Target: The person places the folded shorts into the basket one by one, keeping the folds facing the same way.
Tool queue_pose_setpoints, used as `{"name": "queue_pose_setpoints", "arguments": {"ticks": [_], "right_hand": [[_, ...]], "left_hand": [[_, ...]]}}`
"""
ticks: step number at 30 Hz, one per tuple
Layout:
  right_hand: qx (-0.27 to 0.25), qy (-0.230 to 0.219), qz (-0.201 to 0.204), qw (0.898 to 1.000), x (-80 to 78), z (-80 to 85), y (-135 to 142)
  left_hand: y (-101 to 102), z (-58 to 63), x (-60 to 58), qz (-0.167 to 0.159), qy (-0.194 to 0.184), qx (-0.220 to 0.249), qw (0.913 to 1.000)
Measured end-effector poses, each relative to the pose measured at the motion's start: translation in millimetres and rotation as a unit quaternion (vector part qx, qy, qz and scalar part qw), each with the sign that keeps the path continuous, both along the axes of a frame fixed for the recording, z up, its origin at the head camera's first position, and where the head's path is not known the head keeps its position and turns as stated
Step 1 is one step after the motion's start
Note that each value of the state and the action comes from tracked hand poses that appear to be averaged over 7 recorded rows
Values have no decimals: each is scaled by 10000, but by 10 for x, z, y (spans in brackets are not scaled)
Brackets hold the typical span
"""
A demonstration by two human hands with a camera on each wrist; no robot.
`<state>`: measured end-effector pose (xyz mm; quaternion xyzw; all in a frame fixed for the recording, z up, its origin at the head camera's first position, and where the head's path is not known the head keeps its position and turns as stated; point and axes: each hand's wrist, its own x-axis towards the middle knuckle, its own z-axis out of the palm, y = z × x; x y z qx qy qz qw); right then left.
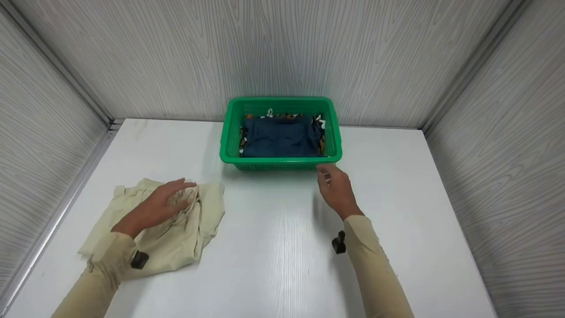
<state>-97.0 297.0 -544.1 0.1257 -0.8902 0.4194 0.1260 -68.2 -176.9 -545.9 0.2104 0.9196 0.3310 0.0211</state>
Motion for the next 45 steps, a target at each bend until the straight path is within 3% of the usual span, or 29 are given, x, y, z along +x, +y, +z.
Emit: {"name": "queue_pose_setpoints", "arguments": {"ticks": [3, 5, 8, 11, 14, 18, 21, 27, 31, 36, 42, 45], "right_hand": [[-383, -552, -116, 9977, 198, -252, -27], [-779, -1234, -61, 9893, 326, -422, -62], [-1527, -2089, -2, 9659, 479, -597, -129], [-2295, -2562, -134, 9389, 562, -671, -188], [-2943, -2771, -314, 9141, 591, -674, -233], [-3505, -3041, -363, 8851, 615, -676, -273], [-3810, -3166, -369, 8679, 630, -674, -311], [-4279, -3408, -404, 8361, 669, -681, -410], [-4495, -3587, -413, 8171, 682, -650, -502], [-4494, -3823, -530, 8057, 686, -545, -598], [-4493, -4139, -640, 7891, 696, -473, -647], [-4483, -4195, -655, 7866, 705, -467, -656]], "left_hand": [[-198, -333, 208, 361, 107, -545, 9978], [-247, -529, 339, 439, 16, -852, 9954], [-218, -754, 450, 498, -23, -851, 9951], [-114, -900, 453, 521, 87, -648, 9965], [38, -915, 414, 503, 92, -579, 9970], [302, -829, 403, 403, -112, -793, 9960], [512, -806, 399, 322, -178, -869, 9955], [949, -931, 382, 64, -272, -692, 9972], [1221, -931, 395, -138, -186, -612, 9979], [1519, -951, 397, -303, -83, -636, 9975], [1767, -834, 464, -406, -140, -668, 9968], [1865, -813, 485, -398, -165, -864, 9953]]}}
